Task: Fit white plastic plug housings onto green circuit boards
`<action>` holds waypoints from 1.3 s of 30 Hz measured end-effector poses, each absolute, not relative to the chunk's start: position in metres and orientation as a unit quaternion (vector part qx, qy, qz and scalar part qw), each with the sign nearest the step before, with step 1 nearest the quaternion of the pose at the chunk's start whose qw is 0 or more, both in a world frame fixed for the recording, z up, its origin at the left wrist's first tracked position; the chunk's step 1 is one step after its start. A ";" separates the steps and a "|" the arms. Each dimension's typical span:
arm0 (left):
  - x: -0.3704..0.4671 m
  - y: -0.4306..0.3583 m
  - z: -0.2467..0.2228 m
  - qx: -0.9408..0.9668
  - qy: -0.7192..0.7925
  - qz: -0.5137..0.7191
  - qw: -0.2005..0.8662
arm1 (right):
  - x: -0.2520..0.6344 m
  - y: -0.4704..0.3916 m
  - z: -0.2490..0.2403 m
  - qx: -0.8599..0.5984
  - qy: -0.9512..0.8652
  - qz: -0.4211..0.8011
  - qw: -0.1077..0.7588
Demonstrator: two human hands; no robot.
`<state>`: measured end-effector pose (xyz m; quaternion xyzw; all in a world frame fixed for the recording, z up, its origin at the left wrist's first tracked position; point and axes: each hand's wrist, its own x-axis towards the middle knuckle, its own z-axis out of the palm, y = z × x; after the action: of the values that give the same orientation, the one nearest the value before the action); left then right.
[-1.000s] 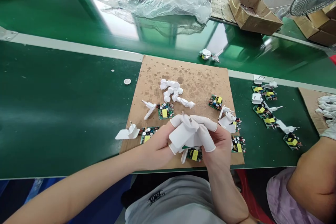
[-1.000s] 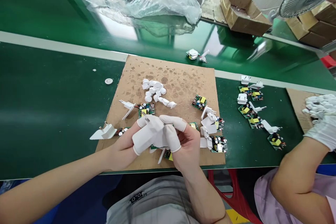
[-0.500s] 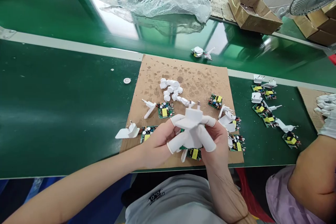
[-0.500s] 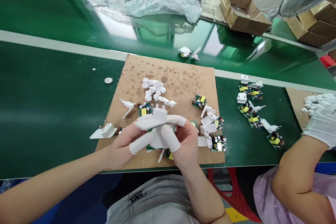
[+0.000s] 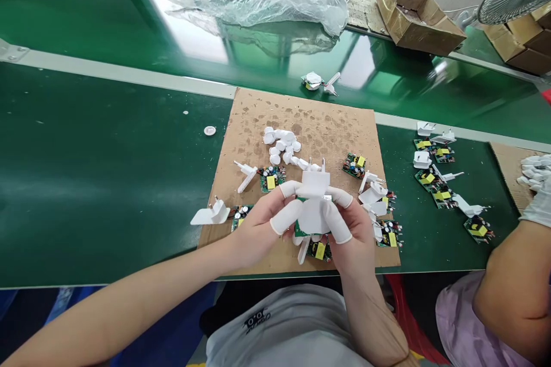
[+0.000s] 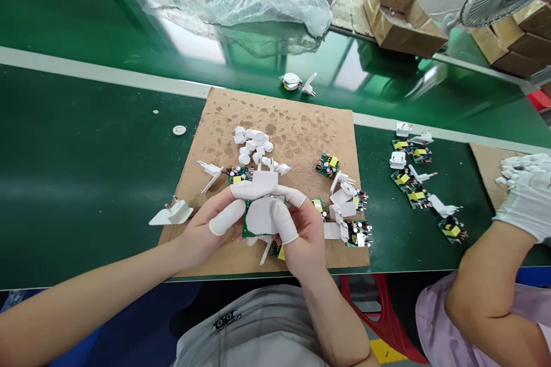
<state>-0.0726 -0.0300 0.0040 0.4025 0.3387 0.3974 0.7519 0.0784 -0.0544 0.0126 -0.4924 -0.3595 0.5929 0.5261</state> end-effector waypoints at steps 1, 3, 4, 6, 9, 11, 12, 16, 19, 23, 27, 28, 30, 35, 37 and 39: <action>-0.072 -0.029 0.005 0.415 0.339 0.399 0.744 | 0.078 -0.055 0.013 -0.488 -0.364 0.589 0.531; -0.070 -0.027 0.010 0.442 0.346 0.408 0.720 | 0.076 -0.057 0.015 -0.473 -0.381 0.590 0.531; -0.069 -0.026 0.012 0.454 0.350 0.415 0.706 | 0.075 -0.058 0.016 -0.468 -0.389 0.591 0.529; -0.068 -0.025 0.015 0.471 0.353 0.429 0.685 | 0.075 -0.058 0.017 -0.466 -0.401 0.588 0.526; -0.069 -0.026 0.014 0.460 0.352 0.412 0.704 | 0.079 -0.059 0.016 -0.490 -0.404 0.570 0.521; -0.070 -0.027 0.011 0.442 0.353 0.382 0.731 | 0.083 -0.058 0.015 -0.508 -0.401 0.572 0.504; -0.070 -0.027 0.010 0.438 0.353 0.366 0.741 | 0.084 -0.058 0.014 -0.516 -0.395 0.576 0.495; -0.069 -0.028 0.011 0.464 0.339 0.356 0.736 | 0.084 -0.057 0.015 -0.506 -0.374 0.589 0.507; -0.068 -0.028 0.014 0.473 0.327 0.372 0.729 | 0.078 -0.055 0.016 -0.501 -0.372 0.568 0.536; -0.068 -0.028 0.015 0.465 0.312 0.357 0.748 | 0.077 -0.052 0.013 -0.517 -0.378 0.556 0.529; -0.068 -0.031 0.013 0.451 0.294 0.331 0.775 | 0.084 -0.052 0.010 -0.508 -0.374 0.577 0.518; -0.067 -0.031 0.013 0.451 0.289 0.334 0.775 | 0.085 -0.053 0.010 -0.500 -0.376 0.585 0.515; -0.068 -0.031 0.012 0.457 0.280 0.352 0.767 | 0.089 -0.054 0.012 -0.480 -0.385 0.597 0.514; -0.070 -0.028 0.008 0.440 0.246 0.372 0.779 | 0.096 -0.058 0.015 -0.473 -0.433 0.590 0.490; -0.070 -0.028 0.005 0.414 0.258 0.380 0.786 | 0.098 -0.060 0.015 -0.473 -0.453 0.576 0.488; -0.068 -0.028 0.003 0.392 0.298 0.391 0.777 | 0.099 -0.062 0.013 -0.476 -0.487 0.536 0.499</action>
<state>-0.0676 -0.0281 0.0029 0.3924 0.2985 0.3907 0.7774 0.0992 -0.0621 0.0129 -0.4761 -0.4872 0.5355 0.4992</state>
